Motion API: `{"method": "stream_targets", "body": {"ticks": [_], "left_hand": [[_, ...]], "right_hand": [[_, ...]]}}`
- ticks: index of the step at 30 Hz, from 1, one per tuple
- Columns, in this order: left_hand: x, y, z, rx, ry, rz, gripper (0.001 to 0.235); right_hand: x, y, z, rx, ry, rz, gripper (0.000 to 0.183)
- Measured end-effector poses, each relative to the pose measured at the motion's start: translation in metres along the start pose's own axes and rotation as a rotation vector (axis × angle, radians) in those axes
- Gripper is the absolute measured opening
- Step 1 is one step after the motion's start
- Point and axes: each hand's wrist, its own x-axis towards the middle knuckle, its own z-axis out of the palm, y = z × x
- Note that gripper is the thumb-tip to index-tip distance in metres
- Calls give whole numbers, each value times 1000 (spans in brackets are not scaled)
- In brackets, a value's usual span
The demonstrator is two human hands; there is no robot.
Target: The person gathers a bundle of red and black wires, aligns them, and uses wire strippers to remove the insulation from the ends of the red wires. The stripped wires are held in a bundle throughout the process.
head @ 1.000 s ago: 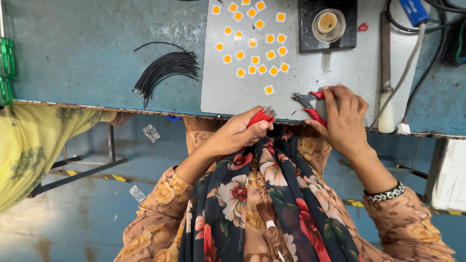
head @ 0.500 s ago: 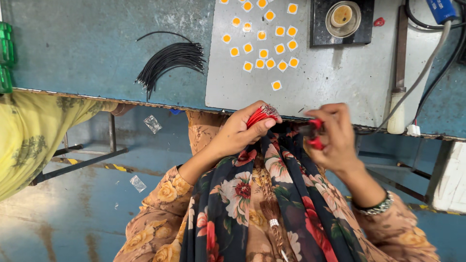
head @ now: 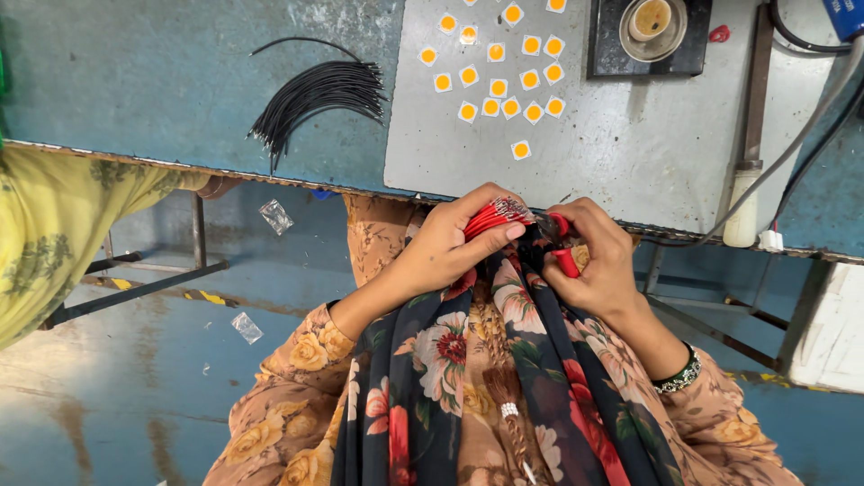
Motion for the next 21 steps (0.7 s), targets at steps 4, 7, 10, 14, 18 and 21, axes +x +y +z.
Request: {"method": "stream_targets", "body": {"ticks": [4, 7, 10, 14, 18, 21], "left_hand": [[-2, -2, -1, -22, 0, -29, 30], [-2, -1, -1, -28, 12, -31, 30], [-2, -1, -1, -61, 24, -34, 29], [-3, -3, -1, -284, 27, -93, 28], [1, -8, -1, -202, 120, -41, 26], [1, -11, 0, -249, 95, -108, 25]], "right_hand": [[-6, 8, 5, 86, -43, 45, 43], [-8, 10, 9, 452, -120, 219, 43], [-8, 11, 14, 937, -199, 384, 46], [-10, 19, 23, 1489, -258, 567, 51], [-18, 40, 29, 1341, -359, 572, 56], [-20, 56, 27, 1220, -319, 553, 58]]}}
